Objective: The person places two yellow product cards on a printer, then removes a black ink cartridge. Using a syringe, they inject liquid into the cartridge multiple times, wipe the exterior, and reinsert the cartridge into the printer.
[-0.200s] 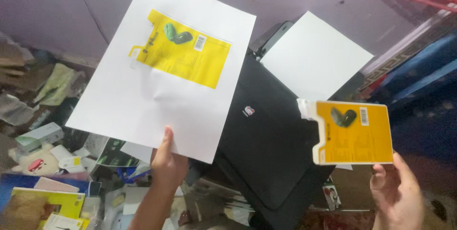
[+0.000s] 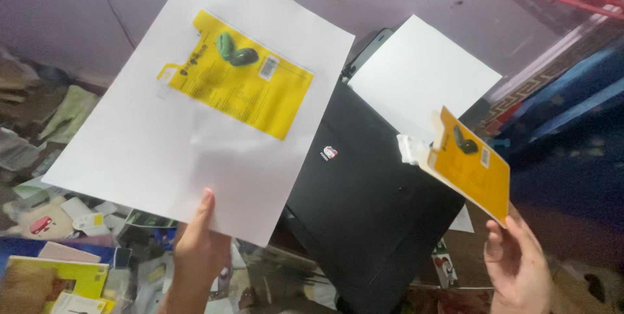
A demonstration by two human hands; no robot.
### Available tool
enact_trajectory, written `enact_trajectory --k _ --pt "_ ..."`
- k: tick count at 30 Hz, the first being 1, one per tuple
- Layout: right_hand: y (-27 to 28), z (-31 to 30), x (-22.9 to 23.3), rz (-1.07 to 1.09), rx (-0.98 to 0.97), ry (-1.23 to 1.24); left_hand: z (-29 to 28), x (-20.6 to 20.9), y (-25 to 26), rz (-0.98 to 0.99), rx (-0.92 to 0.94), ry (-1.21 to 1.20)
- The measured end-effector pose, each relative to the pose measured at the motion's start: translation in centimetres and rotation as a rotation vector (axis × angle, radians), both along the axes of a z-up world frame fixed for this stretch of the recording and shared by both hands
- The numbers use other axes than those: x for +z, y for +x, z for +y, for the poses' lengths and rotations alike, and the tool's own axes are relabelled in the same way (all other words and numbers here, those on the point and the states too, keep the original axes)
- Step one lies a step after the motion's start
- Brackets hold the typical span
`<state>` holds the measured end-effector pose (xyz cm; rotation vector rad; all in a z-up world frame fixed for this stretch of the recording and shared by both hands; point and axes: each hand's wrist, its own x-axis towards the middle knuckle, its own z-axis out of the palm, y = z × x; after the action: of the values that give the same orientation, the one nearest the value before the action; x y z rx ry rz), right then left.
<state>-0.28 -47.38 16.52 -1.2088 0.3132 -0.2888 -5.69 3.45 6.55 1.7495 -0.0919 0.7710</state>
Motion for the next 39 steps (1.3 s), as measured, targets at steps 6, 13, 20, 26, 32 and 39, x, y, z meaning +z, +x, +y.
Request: enact_trajectory --k 6,13,20,26,32,39 --pt "0.7 3.6 -0.7 0.011 0.224 0.212 0.6 5.0 -3.4 0.179 0.1 0.397" --pt "-0.5 6.4 0.2 -0.009 0.206 0.234 4.5 1.7 -4.5 0.592 0.082 -0.961" --pt "-0.5 5.7 -1.4 -0.087 0.131 0.256 12.5 -8.3 -4.8 0.832 0.166 -0.72" --pt "0.0 4.5 -2.6 -0.087 -0.009 0.148 17.3 -14.5 -3.7 0.911 0.201 -0.535" --pt "2.4 2.2 -4.5 -0.03 0.049 0.121 18.4 -15.5 -2.6 0.901 0.211 -0.443" --pt "4.5 1.7 -4.2 -0.031 0.205 0.057 16.4 -15.2 -3.9 0.911 0.22 -0.438"
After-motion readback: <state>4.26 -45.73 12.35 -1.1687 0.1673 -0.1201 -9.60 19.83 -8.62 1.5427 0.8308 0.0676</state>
